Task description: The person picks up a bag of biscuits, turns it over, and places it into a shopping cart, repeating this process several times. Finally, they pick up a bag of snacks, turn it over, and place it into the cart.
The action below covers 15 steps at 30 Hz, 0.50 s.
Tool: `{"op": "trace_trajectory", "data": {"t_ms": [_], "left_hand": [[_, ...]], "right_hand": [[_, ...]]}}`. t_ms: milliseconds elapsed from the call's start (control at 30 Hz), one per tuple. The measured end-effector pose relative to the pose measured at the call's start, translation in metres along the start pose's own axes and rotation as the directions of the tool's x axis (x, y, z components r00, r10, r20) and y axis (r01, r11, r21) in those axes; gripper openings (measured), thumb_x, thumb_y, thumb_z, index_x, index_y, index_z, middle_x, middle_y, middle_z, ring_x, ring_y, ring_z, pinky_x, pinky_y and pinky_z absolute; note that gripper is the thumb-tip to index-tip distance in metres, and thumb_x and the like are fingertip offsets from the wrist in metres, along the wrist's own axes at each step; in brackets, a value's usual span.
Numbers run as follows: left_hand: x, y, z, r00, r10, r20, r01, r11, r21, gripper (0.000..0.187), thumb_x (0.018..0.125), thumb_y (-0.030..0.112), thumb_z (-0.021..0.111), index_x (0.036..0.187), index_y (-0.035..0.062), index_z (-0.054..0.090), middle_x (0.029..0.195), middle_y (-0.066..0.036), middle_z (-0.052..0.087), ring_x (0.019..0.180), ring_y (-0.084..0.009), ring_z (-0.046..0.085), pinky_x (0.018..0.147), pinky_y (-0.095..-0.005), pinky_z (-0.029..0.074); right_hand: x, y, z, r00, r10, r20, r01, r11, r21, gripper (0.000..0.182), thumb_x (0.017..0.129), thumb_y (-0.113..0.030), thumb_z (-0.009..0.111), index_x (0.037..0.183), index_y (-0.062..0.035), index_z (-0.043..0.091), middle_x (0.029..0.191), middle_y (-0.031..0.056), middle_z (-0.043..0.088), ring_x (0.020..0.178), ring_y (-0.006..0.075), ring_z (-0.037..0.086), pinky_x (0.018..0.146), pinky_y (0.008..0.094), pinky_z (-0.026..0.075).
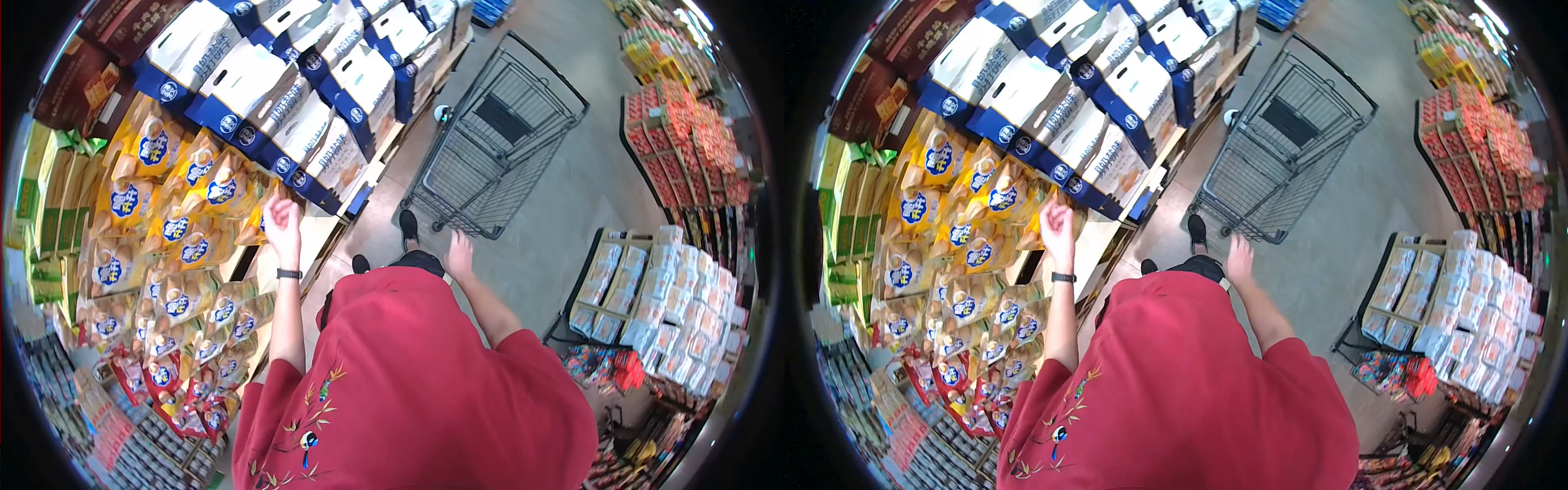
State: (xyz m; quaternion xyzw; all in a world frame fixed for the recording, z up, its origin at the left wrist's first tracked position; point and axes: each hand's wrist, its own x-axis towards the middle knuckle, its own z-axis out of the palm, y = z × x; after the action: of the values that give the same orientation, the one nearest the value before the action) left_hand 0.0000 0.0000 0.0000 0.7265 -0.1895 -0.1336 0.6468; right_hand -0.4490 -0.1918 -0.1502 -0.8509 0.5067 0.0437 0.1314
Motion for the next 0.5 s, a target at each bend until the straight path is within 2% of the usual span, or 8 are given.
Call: {"op": "trace_trajectory", "data": {"t_ms": [33, 100, 167, 233, 300, 433, 467, 500], "left_hand": [[0.012, 0.023, 0.015, 0.999, -0.009, -0.035, 0.008, 0.999, -0.038, 0.052, 0.089, 0.008, 0.077, 0.136, 0.0044, 0.053, 0.119, -0.011, 0.065, 0.100, -0.0171, 0.066, 0.093, -0.0295, 0.054], [0.021, 0.050, 0.005, 0.969, 0.213, -0.121, -0.173, 0.944, 0.280, 0.052, 0.086, 0.015, 0.081, 0.131, 0.0042, 0.057, 0.117, -0.009, 0.065, 0.107, -0.0185, 0.063, 0.089, -0.0312, 0.054], [0.036, 0.058, 0.016, 0.932, 0.359, -0.052, -0.283, 0.809, 0.516, 0.043, 0.084, 0.017, 0.082, 0.122, 0.0051, 0.065, 0.119, -0.010, 0.065, 0.108, -0.0194, 0.062, 0.088, -0.0336, 0.053], [0.044, 0.054, 0.031, 0.967, 0.256, -0.017, -0.239, 0.922, 0.305, 0.018, 0.082, 0.010, 0.081, 0.098, 0.0045, 0.074, 0.107, -0.008, 0.071, 0.097, -0.0198, 0.067, 0.083, -0.0311, 0.051], [0.049, 0.034, 0.040, 0.976, 0.219, 0.013, -0.218, 0.961, 0.172, 0.014, 0.084, 0.009, 0.079, 0.097, 0.0042, 0.075, 0.100, -0.008, 0.075, 0.095, -0.0194, 0.069, 0.089, -0.0309, 0.052], [0.047, 0.028, 0.042, 0.980, 0.199, -0.022, -0.184, 0.940, 0.287, 0.023, 0.090, 0.014, 0.075, 0.112, 0.0055, 0.077, 0.101, -0.012, 0.078, 0.097, -0.0207, 0.073, 0.090, -0.0318, 0.054], [0.050, 0.026, 0.041, 0.981, 0.190, -0.037, -0.173, 0.948, 0.268, 0.027, 0.094, 0.024, 0.073, 0.111, 0.0031, 0.076, 0.093, -0.014, 0.078, 0.086, -0.0196, 0.073, 0.083, -0.0322, 0.054], [0.048, 0.039, 0.039, 0.996, 0.058, -0.064, -0.030, 0.927, 0.375, 0.035, 0.096, 0.032, 0.071, 0.106, -0.0005, 0.076, 0.086, -0.016, 0.077, 0.075, -0.0184, 0.070, 0.075, -0.0330, 0.052]], "right_hand": [[-0.018, 0.020, 0.013, 0.999, 0.038, -0.002, -0.038, 0.999, -0.004, 0.073, 0.080, -0.006, 0.065, 0.148, -0.0023, 0.038, 0.151, 0.0222, 0.041, 0.139, 0.0398, 0.042, 0.115, 0.0546, 0.035], [-0.099, 0.013, 0.013, 0.980, 0.182, 0.085, -0.181, 0.983, -0.013, 0.066, 0.083, -0.007, 0.061, 0.145, 0.0014, 0.041, 0.149, 0.0265, 0.041, 0.137, 0.0406, 0.044, 0.113, 0.0527, 0.038], [-0.140, 0.033, 0.008, 0.914, 0.382, 0.134, -0.390, 0.920, 0.036, 0.066, 0.081, -0.009, 0.063, 0.143, 0.0023, 0.042, 0.148, 0.0269, 0.041, 0.135, 0.0429, 0.045, 0.111, 0.0516, 0.039], [-0.175, 0.057, 0.003, 0.794, 0.547, 0.266, -0.571, 0.821, 0.014, 0.068, 0.079, -0.011, 0.065, 0.141, 0.0028, 0.042, 0.143, 0.0266, 0.044, 0.133, 0.0439, 0.045, 0.111, 0.0499, 0.040], [-0.210, 0.073, 0.013, 0.751, 0.630, 0.200, -0.652, 0.754, 0.072, 0.064, 0.079, -0.011, 0.066, 0.137, 0.0034, 0.044, 0.138, 0.0264, 0.047, 0.131, 0.0439, 0.046, 0.112, 0.0491, 0.040], [-0.244, 0.089, 0.025, 0.686, 0.711, 0.155, -0.726, 0.681, 0.094, 0.060, 0.081, -0.018, 0.070, 0.131, 0.0049, 0.045, 0.132, 0.0267, 0.050, 0.128, 0.0434, 0.048, 0.111, 0.0485, 0.041], [-0.242, 0.097, 0.023, 0.673, 0.715, 0.189, -0.733, 0.679, 0.045, 0.060, 0.083, -0.021, 0.071, 0.130, 0.0052, 0.046, 0.133, 0.0272, 0.050, 0.128, 0.0435, 0.048, 0.111, 0.0485, 0.041], [-0.238, 0.097, 0.022, 0.659, 0.717, 0.227, -0.736, 0.677, -0.002, 0.059, 0.084, -0.025, 0.071, 0.129, 0.0055, 0.046, 0.133, 0.0276, 0.050, 0.127, 0.0437, 0.049, 0.110, 0.0485, 0.041]]}}
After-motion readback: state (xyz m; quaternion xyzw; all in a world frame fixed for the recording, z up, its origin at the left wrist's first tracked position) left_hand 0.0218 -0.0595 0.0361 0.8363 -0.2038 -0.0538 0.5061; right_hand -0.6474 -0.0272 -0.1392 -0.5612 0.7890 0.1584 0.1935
